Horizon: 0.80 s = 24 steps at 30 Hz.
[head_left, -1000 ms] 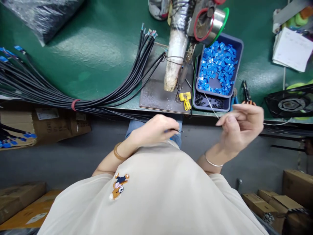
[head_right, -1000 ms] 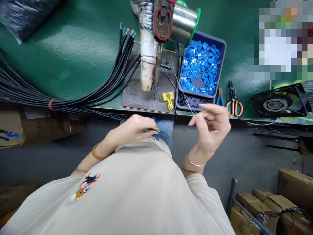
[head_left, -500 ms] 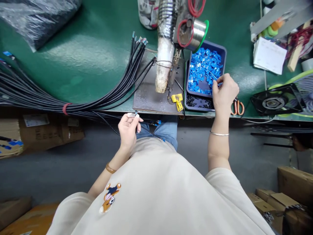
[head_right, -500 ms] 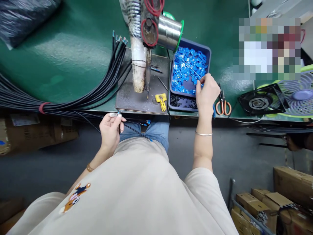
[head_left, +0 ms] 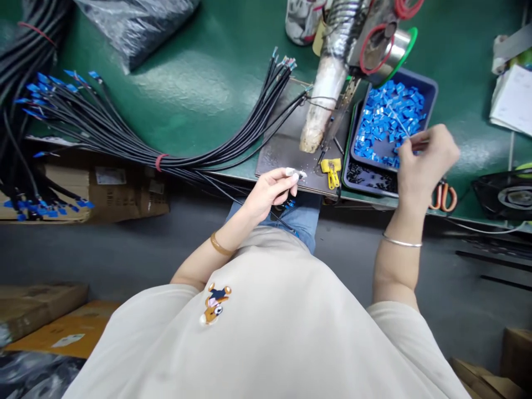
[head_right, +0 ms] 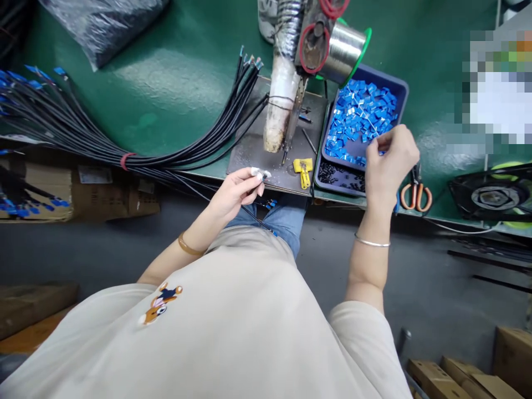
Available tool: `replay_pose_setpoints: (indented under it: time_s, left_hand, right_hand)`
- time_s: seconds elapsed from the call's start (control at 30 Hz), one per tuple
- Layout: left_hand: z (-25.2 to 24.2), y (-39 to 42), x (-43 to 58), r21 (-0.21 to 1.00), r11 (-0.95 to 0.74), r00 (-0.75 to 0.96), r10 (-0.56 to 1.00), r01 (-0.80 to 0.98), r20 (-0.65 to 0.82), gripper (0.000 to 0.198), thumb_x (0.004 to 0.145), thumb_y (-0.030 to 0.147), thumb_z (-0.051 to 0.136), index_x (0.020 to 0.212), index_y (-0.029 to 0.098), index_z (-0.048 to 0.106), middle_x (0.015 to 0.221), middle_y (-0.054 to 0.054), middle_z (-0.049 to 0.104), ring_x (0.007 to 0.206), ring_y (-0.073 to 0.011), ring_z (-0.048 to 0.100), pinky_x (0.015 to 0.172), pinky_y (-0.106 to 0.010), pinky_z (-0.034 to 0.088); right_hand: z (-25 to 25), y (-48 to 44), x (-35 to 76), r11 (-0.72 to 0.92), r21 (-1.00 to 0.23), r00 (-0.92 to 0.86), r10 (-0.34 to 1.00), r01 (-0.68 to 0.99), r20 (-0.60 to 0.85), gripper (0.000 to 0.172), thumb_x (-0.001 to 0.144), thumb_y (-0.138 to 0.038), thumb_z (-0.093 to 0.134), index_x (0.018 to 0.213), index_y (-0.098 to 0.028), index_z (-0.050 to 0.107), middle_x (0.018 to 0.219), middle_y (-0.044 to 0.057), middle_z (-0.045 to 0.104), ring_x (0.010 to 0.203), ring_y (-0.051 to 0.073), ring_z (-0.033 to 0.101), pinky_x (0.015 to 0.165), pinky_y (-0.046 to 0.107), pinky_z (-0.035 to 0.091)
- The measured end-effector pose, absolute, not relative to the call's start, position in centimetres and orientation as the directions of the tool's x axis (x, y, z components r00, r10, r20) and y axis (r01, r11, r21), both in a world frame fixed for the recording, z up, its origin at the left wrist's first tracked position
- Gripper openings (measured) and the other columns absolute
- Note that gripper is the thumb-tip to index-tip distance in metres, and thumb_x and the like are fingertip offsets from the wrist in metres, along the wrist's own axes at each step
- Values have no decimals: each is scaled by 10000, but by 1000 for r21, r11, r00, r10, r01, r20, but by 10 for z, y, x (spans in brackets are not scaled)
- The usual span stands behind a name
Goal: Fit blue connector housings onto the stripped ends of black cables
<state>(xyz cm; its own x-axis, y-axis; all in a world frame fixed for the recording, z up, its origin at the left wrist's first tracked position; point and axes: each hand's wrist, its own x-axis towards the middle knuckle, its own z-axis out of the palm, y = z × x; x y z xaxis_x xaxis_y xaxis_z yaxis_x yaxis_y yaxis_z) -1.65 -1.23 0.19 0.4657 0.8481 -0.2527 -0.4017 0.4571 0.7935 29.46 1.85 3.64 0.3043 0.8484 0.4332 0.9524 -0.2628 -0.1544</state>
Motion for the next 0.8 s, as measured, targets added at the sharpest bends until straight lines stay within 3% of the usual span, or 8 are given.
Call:
replay_pose_setpoints:
  time_s: [0.07,0.17,0.27,0.37,0.5,0.6,0.67,0.8]
  left_hand:
    - [3,-10,-12,808,443,477,847,-389,-235,224,788,341,726,814,140,632,615,24,588,386,13,309,381,-178,122]
    - [6,-7,-8,811,453,498,834,-371,-238,249,763,351,749,826,143,627,611,23,587,392,9,284,384,-189,107]
    - [8,-4,-4,809,487,517,810,-329,-278,278,733,364,764,836,148,621,577,29,570,387,4,251,388,-204,80]
    - [8,-1,-2,817,508,534,786,-272,-311,270,721,355,758,827,143,629,528,42,528,378,3,214,397,-215,51]
    - [5,1,0,837,492,499,802,-239,-329,211,722,308,735,767,141,615,515,51,488,391,1,222,402,-208,58]
    - [5,0,3,847,468,462,828,-254,-319,192,713,275,725,719,145,583,506,65,443,416,-7,263,407,-191,99]
    - [6,1,6,852,443,446,845,-278,-295,197,696,246,724,680,142,558,508,70,427,435,-8,290,416,-179,146]
    - [10,1,9,873,379,427,875,-307,-229,189,672,209,730,647,131,560,532,65,456,463,-5,319,435,-173,204]
  right_hand:
    - [43,1,283,-134,-353,303,823,926,480,75,814,-137,580,789,-191,534,882,32,659,771,135,647,704,285,508]
    - [50,-25,253,11,-695,356,853,719,382,129,825,-208,633,777,-211,514,827,36,657,603,113,650,556,261,520]
    - [49,-46,220,89,-863,345,892,498,291,188,805,-231,685,751,-216,506,790,8,650,653,127,684,642,285,595]
    - [42,-57,195,91,-870,290,922,485,258,153,833,-268,668,779,-213,536,895,11,680,775,144,709,718,322,611]
    - [31,-60,176,95,-689,305,847,718,435,128,869,-302,635,769,-232,596,876,19,684,847,164,681,726,341,593]
    - [26,-59,165,197,-593,209,812,781,545,68,896,-274,604,840,-256,638,926,25,714,920,184,685,840,399,585]
    - [24,-60,158,296,-600,130,816,743,564,53,902,-247,594,894,-269,641,973,17,725,945,185,693,876,417,582]
    - [19,-60,149,368,-708,108,842,602,529,58,910,-227,573,917,-268,613,966,10,719,913,170,703,783,376,614]
